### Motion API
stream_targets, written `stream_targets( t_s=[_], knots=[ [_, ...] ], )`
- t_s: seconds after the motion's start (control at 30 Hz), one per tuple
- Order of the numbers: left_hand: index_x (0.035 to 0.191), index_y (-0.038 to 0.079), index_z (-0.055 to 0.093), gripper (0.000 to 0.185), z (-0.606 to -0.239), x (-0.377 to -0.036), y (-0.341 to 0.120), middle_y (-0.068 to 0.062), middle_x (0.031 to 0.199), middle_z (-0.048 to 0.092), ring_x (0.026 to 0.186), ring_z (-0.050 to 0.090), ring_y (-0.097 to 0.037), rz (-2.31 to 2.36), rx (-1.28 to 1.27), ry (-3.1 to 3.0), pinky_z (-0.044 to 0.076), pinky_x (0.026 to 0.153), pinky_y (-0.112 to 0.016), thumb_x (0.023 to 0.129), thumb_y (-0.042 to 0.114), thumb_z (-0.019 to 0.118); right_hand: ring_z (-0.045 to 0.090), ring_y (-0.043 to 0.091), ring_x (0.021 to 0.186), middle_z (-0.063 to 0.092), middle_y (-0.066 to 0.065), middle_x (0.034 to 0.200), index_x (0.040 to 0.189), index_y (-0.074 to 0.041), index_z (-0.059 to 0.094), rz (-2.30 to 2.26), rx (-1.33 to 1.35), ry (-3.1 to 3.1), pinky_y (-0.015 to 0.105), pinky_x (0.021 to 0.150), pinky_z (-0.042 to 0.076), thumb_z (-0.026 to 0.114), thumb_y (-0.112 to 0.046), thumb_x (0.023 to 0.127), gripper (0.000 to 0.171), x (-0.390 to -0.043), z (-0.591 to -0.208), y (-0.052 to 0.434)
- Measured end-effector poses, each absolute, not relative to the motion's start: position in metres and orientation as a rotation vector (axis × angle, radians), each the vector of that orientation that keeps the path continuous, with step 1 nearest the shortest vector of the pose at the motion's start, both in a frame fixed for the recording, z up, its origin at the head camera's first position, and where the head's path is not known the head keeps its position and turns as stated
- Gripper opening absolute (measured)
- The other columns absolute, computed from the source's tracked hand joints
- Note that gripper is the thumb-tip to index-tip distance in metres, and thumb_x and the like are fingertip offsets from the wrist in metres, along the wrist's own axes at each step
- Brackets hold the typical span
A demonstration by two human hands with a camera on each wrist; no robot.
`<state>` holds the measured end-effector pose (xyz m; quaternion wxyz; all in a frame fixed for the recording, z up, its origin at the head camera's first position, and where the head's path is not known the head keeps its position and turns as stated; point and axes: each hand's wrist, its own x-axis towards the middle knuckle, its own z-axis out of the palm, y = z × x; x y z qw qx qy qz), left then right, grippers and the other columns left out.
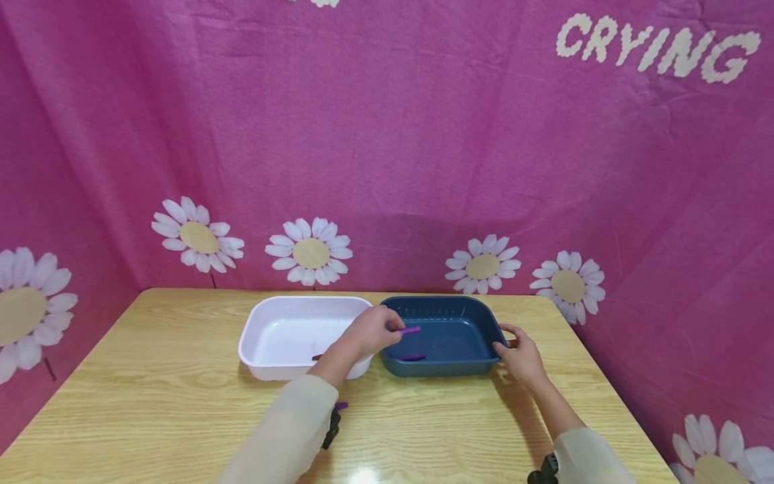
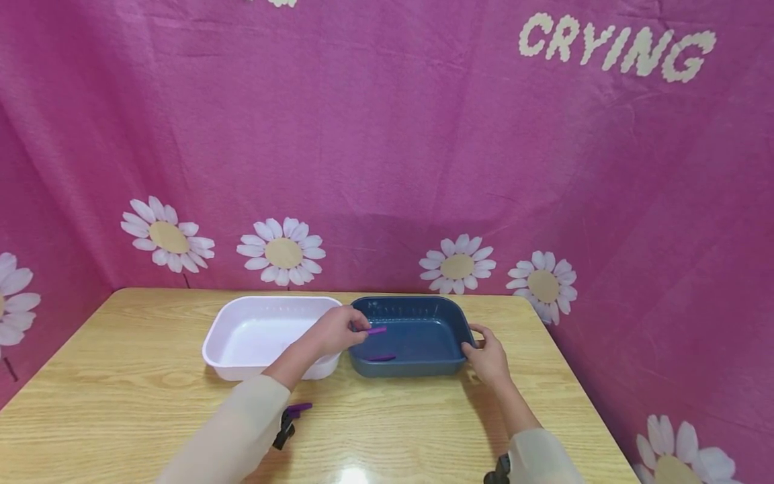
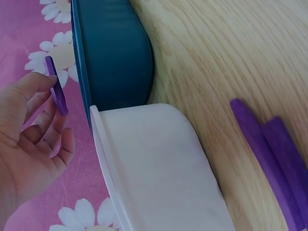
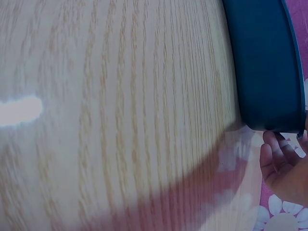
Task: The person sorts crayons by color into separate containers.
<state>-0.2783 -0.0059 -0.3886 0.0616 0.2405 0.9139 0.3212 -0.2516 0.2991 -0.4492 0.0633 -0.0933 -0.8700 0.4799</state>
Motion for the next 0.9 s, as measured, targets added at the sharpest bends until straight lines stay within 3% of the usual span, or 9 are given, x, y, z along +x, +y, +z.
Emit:
stream_targets(
  t_s=[0.9],
  knots=[
    [0.106, 0.011, 0.069, 0.022, -0.394, -0.284, 0.014, -0.005, 0.102, 0.068, 0.097, 0.062, -0.020, 0.973, 0.623, 2.774, 0.051, 0.084, -0.034, 0.088, 0.020, 0.063, 0.057, 0.010, 0.061, 0.058, 0.019, 0.092, 0.133, -0.002, 0.045, 1.462, -0.276, -2.607, 0.030, 0.055, 0.051, 0.056, -0.007, 0.088, 0.046, -0.253, -0.452, 0.301]
  ],
)
